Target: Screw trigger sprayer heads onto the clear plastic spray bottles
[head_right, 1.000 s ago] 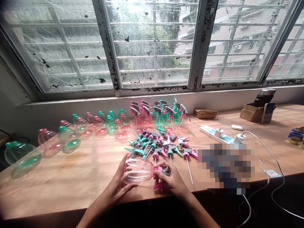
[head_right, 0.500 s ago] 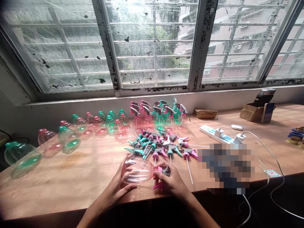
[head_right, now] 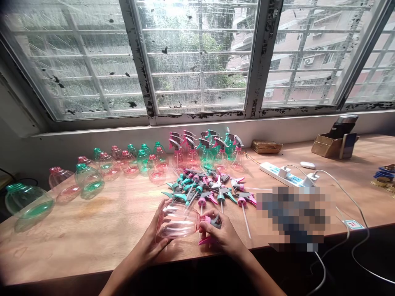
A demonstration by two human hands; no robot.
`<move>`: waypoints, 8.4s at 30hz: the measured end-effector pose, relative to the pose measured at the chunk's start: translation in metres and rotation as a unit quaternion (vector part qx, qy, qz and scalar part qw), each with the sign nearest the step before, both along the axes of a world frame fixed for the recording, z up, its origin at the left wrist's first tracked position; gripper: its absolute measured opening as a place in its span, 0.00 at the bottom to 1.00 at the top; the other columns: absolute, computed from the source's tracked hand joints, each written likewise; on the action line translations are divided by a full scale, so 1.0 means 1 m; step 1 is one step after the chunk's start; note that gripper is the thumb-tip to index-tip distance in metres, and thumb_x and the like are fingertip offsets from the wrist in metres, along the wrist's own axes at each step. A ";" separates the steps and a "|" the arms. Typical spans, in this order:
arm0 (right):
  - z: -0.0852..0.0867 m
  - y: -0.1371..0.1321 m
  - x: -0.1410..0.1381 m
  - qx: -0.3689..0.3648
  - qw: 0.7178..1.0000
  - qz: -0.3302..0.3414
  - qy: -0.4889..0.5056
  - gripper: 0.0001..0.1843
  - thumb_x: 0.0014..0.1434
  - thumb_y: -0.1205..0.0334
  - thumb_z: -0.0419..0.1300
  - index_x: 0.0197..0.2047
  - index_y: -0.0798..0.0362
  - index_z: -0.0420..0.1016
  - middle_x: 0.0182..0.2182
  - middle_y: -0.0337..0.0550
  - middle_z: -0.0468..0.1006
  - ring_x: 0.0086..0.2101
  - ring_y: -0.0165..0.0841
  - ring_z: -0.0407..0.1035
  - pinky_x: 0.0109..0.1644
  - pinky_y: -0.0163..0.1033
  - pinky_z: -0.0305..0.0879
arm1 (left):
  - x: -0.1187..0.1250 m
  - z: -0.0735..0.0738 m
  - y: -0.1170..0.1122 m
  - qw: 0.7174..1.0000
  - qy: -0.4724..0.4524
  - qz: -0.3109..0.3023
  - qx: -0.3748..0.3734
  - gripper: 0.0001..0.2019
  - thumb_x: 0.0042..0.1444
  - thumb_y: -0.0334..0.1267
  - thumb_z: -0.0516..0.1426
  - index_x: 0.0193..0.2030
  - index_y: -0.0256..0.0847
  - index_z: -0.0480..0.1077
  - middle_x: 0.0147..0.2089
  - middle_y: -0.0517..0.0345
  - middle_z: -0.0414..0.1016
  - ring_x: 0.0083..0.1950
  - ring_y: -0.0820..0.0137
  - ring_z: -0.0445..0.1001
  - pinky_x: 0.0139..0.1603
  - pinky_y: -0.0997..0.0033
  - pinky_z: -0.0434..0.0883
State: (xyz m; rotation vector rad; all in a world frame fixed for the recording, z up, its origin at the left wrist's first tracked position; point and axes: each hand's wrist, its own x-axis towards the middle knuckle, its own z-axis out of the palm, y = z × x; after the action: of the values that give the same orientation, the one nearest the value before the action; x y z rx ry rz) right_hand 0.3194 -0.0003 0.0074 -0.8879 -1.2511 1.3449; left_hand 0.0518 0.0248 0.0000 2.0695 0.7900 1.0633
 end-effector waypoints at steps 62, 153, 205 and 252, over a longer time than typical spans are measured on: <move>0.004 -0.001 -0.002 -0.017 1.000 -0.006 -0.009 0.26 0.52 0.41 0.74 0.39 0.52 0.73 0.27 0.40 0.82 0.25 0.34 0.76 0.31 0.38 0.74 | -0.001 0.009 -0.007 0.998 0.031 0.015 -0.043 0.53 0.62 0.47 0.65 0.79 0.60 0.28 0.80 0.44 0.41 0.76 0.44 0.54 0.71 0.41 0.63; 0.002 -0.002 0.000 -0.022 1.000 0.000 0.002 0.26 0.51 0.42 0.75 0.39 0.52 0.74 0.28 0.42 0.84 0.27 0.35 0.78 0.32 0.38 0.75 | -0.002 0.001 -0.004 1.000 0.006 0.005 0.006 0.39 0.73 0.44 0.52 0.79 0.59 0.27 0.81 0.42 0.38 0.77 0.45 0.52 0.67 0.44 0.65; 0.000 0.000 -0.001 0.005 1.000 0.012 0.021 0.23 0.56 0.44 0.73 0.40 0.53 0.73 0.26 0.40 0.83 0.25 0.32 0.76 0.28 0.35 0.74 | 0.001 0.015 -0.013 1.000 0.024 -0.002 -0.008 0.43 0.70 0.38 0.55 0.78 0.60 0.27 0.81 0.46 0.35 0.76 0.47 0.54 0.70 0.43 0.62; 0.000 -0.001 -0.001 -0.021 0.999 0.021 0.029 0.24 0.54 0.45 0.74 0.41 0.53 0.72 0.27 0.40 0.83 0.26 0.32 0.76 0.28 0.38 0.79 | -0.001 0.026 -0.021 0.998 0.059 -0.007 -0.024 0.40 0.72 0.44 0.52 0.79 0.56 0.27 0.82 0.56 0.25 0.81 0.48 0.36 0.78 0.39 0.46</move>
State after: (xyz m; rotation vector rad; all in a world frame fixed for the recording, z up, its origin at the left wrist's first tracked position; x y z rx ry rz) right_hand 0.3181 -0.0017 0.0071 -0.8498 -1.2073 1.4259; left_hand 0.0512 0.0041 0.0257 2.1090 0.8503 0.9112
